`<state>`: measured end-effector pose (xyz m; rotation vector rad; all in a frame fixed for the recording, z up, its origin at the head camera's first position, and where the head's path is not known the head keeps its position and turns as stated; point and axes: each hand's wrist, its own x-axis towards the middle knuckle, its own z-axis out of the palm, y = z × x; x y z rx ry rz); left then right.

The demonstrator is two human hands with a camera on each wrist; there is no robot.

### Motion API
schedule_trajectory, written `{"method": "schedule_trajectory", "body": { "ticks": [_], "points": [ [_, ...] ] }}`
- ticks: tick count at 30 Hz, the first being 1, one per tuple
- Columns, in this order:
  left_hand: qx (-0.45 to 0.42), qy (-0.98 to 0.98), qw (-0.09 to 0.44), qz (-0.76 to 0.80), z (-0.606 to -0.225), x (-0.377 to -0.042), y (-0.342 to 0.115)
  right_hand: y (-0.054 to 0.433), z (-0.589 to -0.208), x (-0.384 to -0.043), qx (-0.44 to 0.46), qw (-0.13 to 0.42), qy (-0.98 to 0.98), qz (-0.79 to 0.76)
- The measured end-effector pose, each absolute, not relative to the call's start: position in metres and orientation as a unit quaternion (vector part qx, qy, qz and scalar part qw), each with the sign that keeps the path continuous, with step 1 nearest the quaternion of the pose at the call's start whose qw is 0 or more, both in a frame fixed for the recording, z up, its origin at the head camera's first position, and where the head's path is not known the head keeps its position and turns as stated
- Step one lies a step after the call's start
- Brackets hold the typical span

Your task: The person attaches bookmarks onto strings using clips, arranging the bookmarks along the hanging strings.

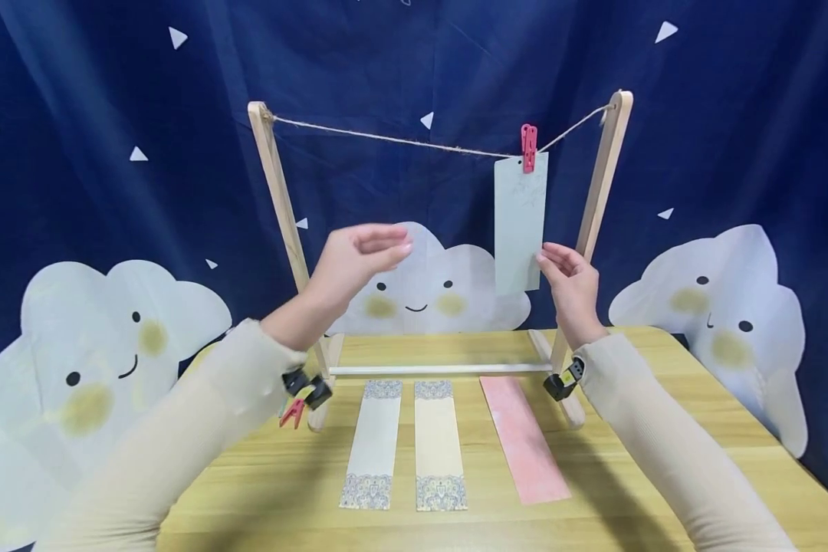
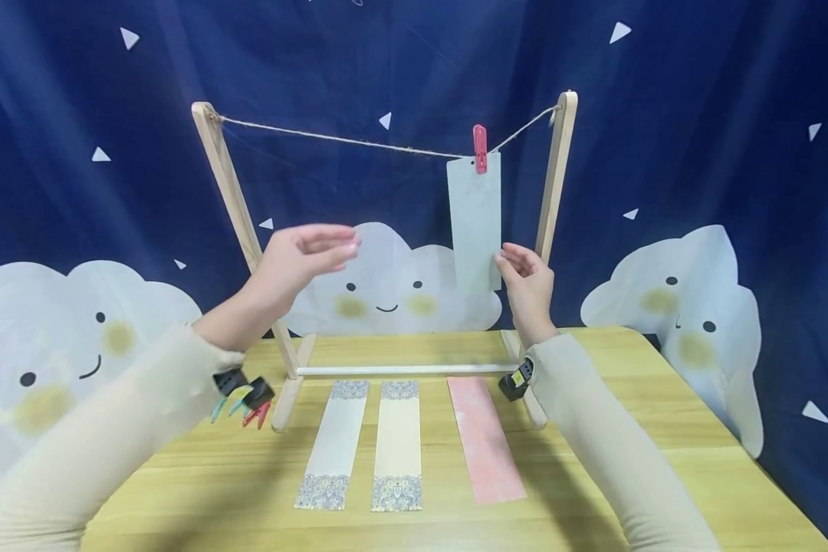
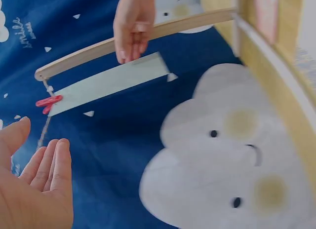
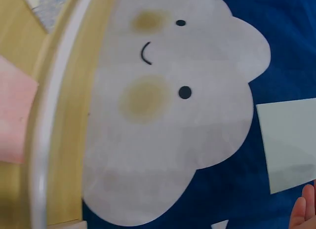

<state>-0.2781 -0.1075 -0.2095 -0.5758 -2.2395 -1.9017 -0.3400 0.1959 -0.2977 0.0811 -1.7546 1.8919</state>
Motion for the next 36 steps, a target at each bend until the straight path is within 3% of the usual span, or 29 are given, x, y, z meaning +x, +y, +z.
{"method": "schedule_trajectory", "body": {
  "ticks": [9,18,28,36],
  "points": [
    [-0.143,-0.770,0.064,-0.619,-0.271,-0.254,-0.172,0.207,-0.327,-0.327,0.039,0.257,-0.694,0.671],
    [-0.093,-0.760,0.081,-0.638,-0.311,-0.244,-0.214,0.222,-0.359,-0.303,0.086,0.176,-0.747,0.635],
    [-0.023,-0.767,0.083,-0.636,-0.365,-0.241,-0.258,0.230,-0.395,-0.276,0.030,0.067,-0.801,0.594],
    [0.061,-0.745,0.055,-0.662,-0.399,-0.245,-0.304,0.232,-0.415,-0.264,0.013,0.008,-0.809,0.588]
  ]
}}
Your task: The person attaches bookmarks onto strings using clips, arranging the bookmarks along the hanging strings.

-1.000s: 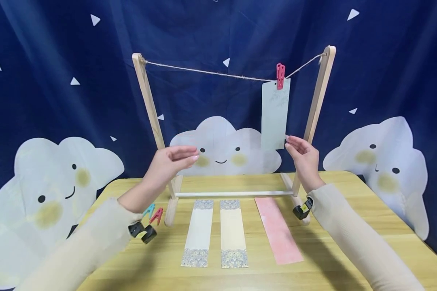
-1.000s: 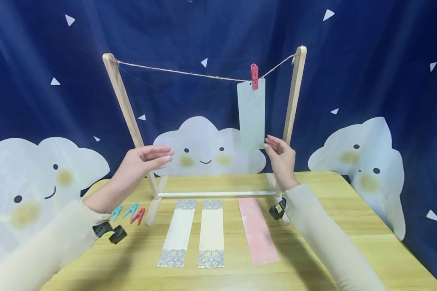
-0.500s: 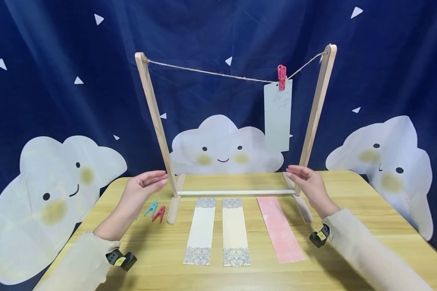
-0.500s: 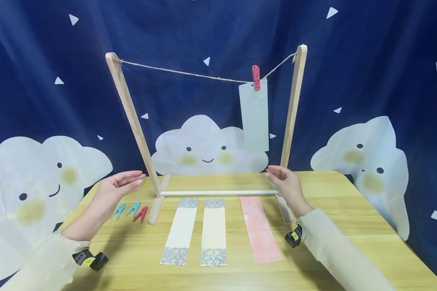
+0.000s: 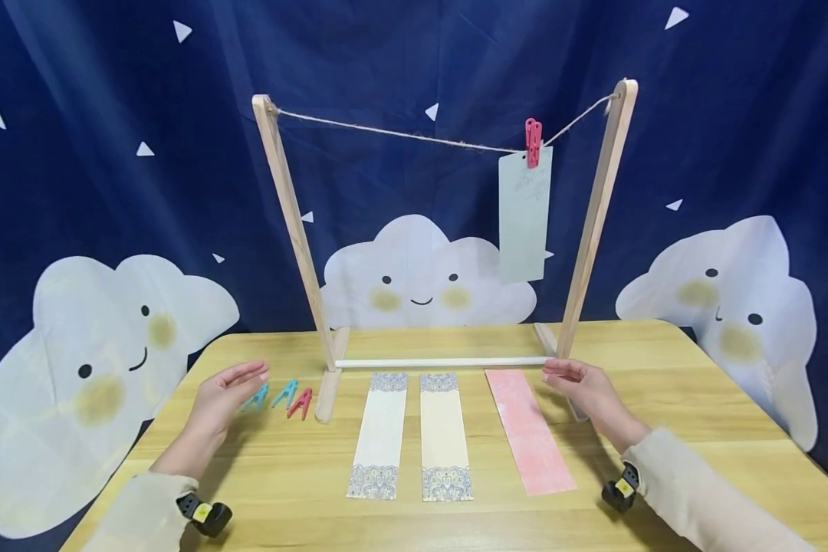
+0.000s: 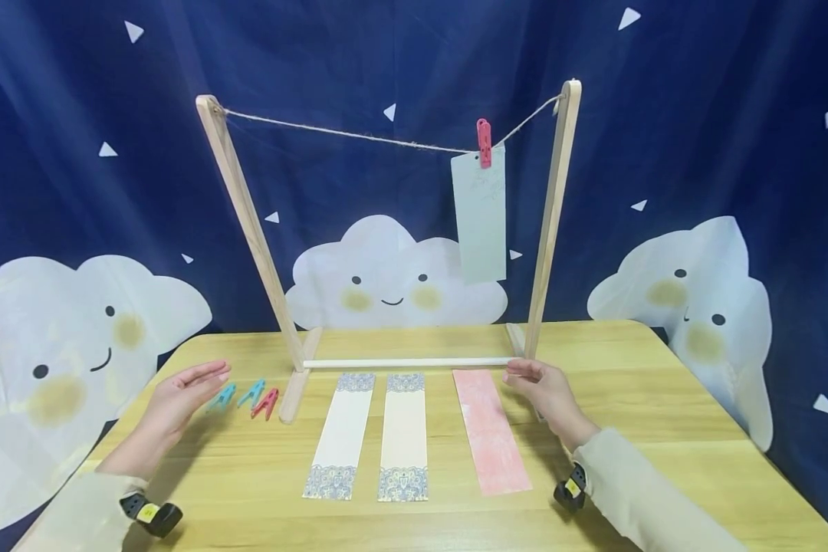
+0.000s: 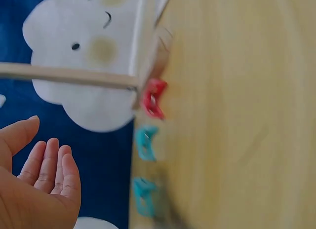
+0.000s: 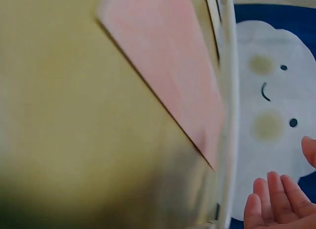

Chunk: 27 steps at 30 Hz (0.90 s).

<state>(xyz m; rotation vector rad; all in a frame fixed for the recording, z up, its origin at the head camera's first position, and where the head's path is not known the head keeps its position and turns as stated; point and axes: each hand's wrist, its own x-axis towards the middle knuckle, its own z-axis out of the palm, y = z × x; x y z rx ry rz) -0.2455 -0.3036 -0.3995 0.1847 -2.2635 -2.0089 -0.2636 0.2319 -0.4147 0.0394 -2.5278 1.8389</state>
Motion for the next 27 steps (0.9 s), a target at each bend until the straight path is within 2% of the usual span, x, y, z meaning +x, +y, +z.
{"method": "schedule_trajectory", "body": {
  "ticks": [10,19,27],
  "points": [
    [0.069,-0.680,0.040,-0.729,-0.425,-0.248,-0.328,0.221,-0.435,-0.246,0.013,-0.044,-0.840,0.541],
    [0.133,-0.715,0.052,-0.685,-0.436,-0.249,-0.331,0.218,-0.439,-0.240,0.006,-0.042,-0.867,0.497],
    [0.155,-0.773,0.032,-0.615,-0.443,-0.245,-0.335,0.215,-0.443,-0.234,0.040,-0.043,-0.896,0.440]
  ]
}}
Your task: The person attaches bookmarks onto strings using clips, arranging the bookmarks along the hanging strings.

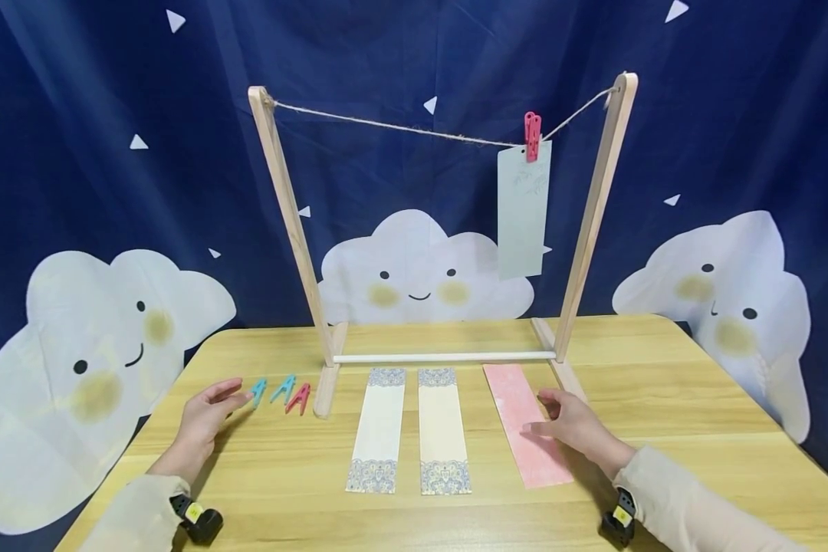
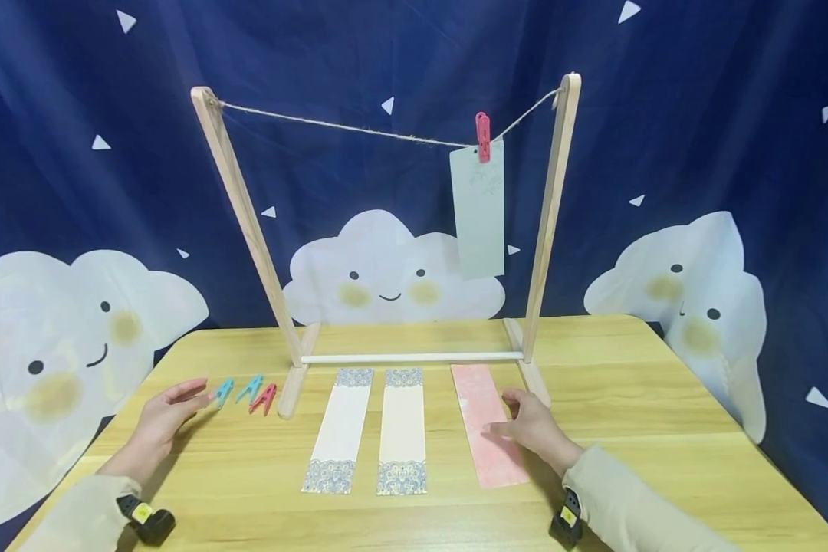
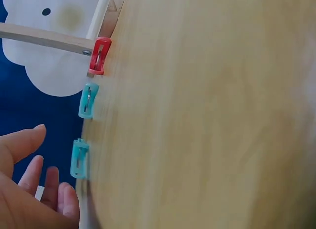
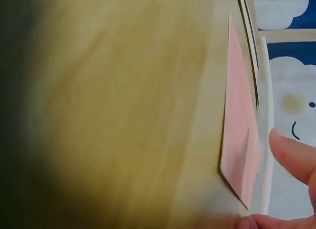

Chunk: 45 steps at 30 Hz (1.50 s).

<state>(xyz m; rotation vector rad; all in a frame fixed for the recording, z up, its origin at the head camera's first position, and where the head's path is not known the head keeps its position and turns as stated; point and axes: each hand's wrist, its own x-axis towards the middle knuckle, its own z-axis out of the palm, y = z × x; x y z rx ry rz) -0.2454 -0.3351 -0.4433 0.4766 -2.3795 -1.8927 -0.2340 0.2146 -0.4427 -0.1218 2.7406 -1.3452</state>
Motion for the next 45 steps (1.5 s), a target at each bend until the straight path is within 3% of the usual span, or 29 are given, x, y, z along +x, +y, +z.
{"method": "schedule_trajectory", "body": {
  "ticks": [11,19,32,45],
  "points": [
    [0.137,-0.798,0.016,-0.586,-0.453,-0.247,-0.339,0.205,-0.445,-0.232,-0.090,0.010,0.941,-0.327],
    [0.126,-0.825,0.004,-0.550,-0.451,-0.252,-0.332,0.207,-0.440,-0.234,-0.094,0.042,0.925,-0.366],
    [0.140,-0.857,0.049,-0.493,-0.452,-0.258,-0.325,0.219,-0.437,-0.242,-0.087,0.064,0.910,-0.401],
    [0.146,-0.865,0.057,-0.477,-0.450,-0.256,-0.326,0.230,-0.439,-0.248,-0.142,0.102,0.871,-0.458]
  ]
}}
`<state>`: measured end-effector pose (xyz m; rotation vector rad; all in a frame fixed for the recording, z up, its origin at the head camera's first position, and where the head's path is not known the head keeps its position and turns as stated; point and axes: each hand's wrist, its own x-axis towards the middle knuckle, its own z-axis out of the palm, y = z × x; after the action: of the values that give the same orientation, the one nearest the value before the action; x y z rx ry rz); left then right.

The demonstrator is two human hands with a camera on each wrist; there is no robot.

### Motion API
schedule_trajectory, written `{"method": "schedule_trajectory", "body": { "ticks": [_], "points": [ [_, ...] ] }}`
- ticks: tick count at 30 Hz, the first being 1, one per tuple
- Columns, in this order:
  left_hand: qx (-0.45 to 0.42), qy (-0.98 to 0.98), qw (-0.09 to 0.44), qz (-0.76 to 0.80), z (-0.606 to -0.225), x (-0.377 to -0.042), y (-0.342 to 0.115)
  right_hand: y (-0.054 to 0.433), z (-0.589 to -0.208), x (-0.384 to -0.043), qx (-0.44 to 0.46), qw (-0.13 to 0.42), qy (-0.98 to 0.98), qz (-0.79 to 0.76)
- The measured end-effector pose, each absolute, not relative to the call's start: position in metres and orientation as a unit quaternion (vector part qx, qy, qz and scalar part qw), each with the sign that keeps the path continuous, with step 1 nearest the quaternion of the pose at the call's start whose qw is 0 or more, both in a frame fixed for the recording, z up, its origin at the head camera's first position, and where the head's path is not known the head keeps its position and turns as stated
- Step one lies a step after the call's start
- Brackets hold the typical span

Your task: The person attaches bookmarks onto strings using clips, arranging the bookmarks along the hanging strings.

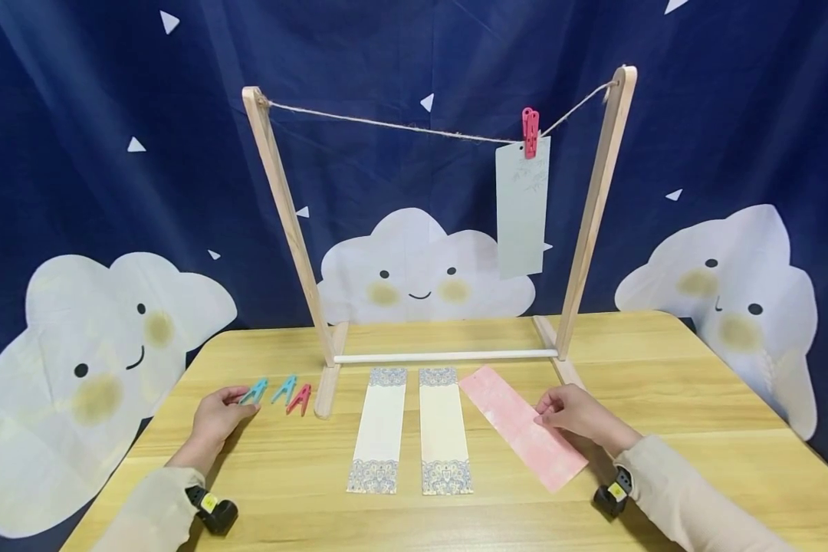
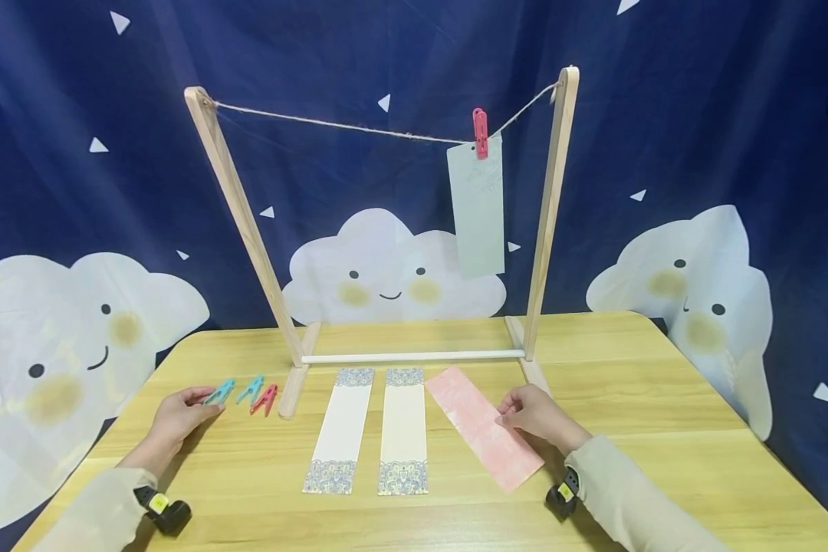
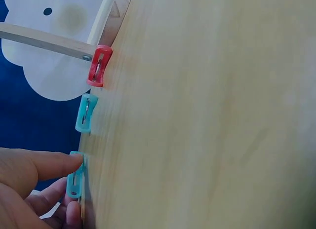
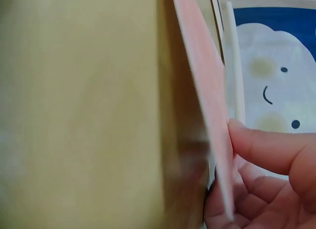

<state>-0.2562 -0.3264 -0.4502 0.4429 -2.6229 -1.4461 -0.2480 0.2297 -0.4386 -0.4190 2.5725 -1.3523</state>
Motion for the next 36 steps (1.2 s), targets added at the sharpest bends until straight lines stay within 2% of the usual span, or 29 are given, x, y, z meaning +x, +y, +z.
{"method": "schedule_trajectory", "body": {
  "ticks": [6,11,16,21,28,36],
  "points": [
    [0.141,-0.850,0.037,-0.506,-0.449,-0.255,-0.332,0.235,-0.438,-0.251,-0.137,0.126,0.856,-0.483],
    [0.161,-0.776,0.029,-0.610,-0.443,-0.253,-0.336,0.240,-0.440,-0.255,-0.123,0.140,0.845,-0.501],
    [0.168,-0.677,0.070,-0.713,-0.430,-0.256,-0.332,0.241,-0.439,-0.258,-0.113,0.158,0.827,-0.527],
    [0.127,-0.596,0.117,-0.784,-0.410,-0.261,-0.325,0.241,-0.436,-0.260,-0.117,0.170,0.810,-0.549],
    [0.039,-0.522,0.156,-0.838,-0.384,-0.265,-0.314,0.238,-0.426,-0.264,-0.111,0.150,0.808,-0.558],
    [-0.038,-0.537,0.161,-0.827,-0.360,-0.264,-0.293,0.225,-0.412,-0.266,-0.111,0.123,0.813,-0.558]
  ]
}}
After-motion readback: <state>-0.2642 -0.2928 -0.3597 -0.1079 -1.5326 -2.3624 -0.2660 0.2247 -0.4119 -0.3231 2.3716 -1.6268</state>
